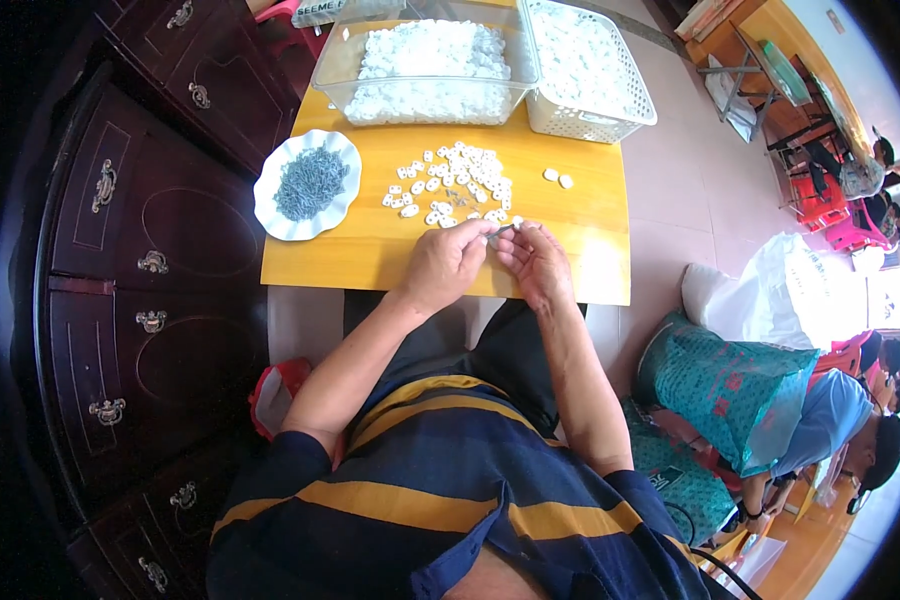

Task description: Manually inserting small black pins into white plastic circular components.

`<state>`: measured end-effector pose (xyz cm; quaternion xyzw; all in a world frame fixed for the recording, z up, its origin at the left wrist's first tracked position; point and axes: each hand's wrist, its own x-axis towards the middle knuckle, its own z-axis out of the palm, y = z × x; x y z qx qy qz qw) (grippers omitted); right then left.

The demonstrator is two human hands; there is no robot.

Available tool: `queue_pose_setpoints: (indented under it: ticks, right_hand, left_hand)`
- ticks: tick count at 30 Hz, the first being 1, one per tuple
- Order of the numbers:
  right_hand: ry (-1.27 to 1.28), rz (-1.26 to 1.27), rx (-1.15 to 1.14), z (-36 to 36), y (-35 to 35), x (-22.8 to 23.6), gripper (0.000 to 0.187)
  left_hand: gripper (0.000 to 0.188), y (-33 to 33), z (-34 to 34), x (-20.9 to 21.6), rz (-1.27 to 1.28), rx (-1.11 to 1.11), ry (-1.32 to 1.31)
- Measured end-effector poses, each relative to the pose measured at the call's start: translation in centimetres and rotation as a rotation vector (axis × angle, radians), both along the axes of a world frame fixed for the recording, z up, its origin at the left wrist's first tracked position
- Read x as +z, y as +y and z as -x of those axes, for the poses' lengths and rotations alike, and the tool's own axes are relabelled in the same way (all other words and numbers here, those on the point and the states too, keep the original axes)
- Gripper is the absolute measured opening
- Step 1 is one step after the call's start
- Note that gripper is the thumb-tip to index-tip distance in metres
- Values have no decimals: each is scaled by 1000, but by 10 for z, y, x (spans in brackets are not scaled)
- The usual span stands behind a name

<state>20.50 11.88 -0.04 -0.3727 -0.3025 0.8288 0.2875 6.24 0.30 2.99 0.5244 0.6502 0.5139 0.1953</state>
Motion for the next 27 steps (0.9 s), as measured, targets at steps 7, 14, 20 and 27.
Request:
queue_pose_setpoints:
  ticks: [7, 14, 20, 27]
  right_hand:
    - [41, 23, -23, 0, 1, -3, 12]
    - [53, 25, -65, 3, 0, -1, 12]
    - [30, 26, -43, 3, 2, -1, 13]
    - [45, 51, -19, 3, 4, 0, 19]
  left_hand:
    - [22, 5, -5, 4, -15, -4, 72]
    - [22, -1, 1, 5, 95, -32, 30]
    - [21, 0, 9, 10, -31, 34, 38]
    - [23, -17, 53, 6, 13, 182, 67]
